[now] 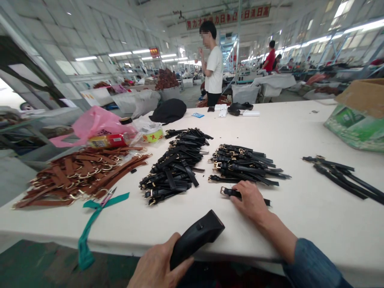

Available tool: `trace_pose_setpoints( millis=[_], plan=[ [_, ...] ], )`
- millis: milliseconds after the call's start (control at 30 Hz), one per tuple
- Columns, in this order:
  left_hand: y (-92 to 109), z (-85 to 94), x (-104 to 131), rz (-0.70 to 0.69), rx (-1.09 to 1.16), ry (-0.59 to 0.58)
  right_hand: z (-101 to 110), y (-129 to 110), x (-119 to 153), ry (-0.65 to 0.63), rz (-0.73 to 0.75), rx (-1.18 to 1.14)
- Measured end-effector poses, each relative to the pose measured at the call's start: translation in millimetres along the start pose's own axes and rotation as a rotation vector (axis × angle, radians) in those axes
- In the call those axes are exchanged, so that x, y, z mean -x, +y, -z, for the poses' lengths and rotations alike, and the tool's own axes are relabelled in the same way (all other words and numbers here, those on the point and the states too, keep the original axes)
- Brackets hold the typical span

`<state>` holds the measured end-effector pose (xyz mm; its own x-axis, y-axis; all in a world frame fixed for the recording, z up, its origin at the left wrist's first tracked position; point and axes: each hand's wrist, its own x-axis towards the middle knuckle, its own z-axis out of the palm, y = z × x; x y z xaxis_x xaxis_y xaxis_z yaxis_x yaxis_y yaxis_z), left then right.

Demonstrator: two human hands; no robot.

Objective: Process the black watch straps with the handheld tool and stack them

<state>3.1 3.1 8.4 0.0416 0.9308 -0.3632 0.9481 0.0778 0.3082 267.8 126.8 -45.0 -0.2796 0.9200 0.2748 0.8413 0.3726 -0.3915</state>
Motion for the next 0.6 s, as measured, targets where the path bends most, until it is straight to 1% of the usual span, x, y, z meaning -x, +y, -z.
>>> trace_pose_setpoints(
  millis=[167, 200, 267, 367, 433, 533, 600],
  plan=[
    [2, 1.9, -2, 0.003, -0.018, -0.009, 6, -12, 49, -0.141, -0.013, -0.211],
    [4, 2.3, -2, -0.007, -0.027, -0.005, 6, -14, 57, -0.150, -0.019, -0.255],
    [9, 1.9, -3, -0.030, -0.051, 0.001, 5, -16, 68, -0.127, -0.032, -0.320],
    [18, -3.3, -6, -0.081, -0.103, -0.012, 2, -15, 74, -0.076, -0.041, -0.390],
    [23, -9.1, -8, -0.136, -0.157, 0.013, 0, -14, 75, -0.056, -0.041, -0.420],
    [25, -15.7, -10, -0.198, -0.234, 0.064, -1, -14, 74, -0.040, -0.043, -0.448],
    [26, -15.3, -11, -0.209, -0.266, 0.066, -1, -15, 73, -0.032, -0.052, -0.446]
  ],
)
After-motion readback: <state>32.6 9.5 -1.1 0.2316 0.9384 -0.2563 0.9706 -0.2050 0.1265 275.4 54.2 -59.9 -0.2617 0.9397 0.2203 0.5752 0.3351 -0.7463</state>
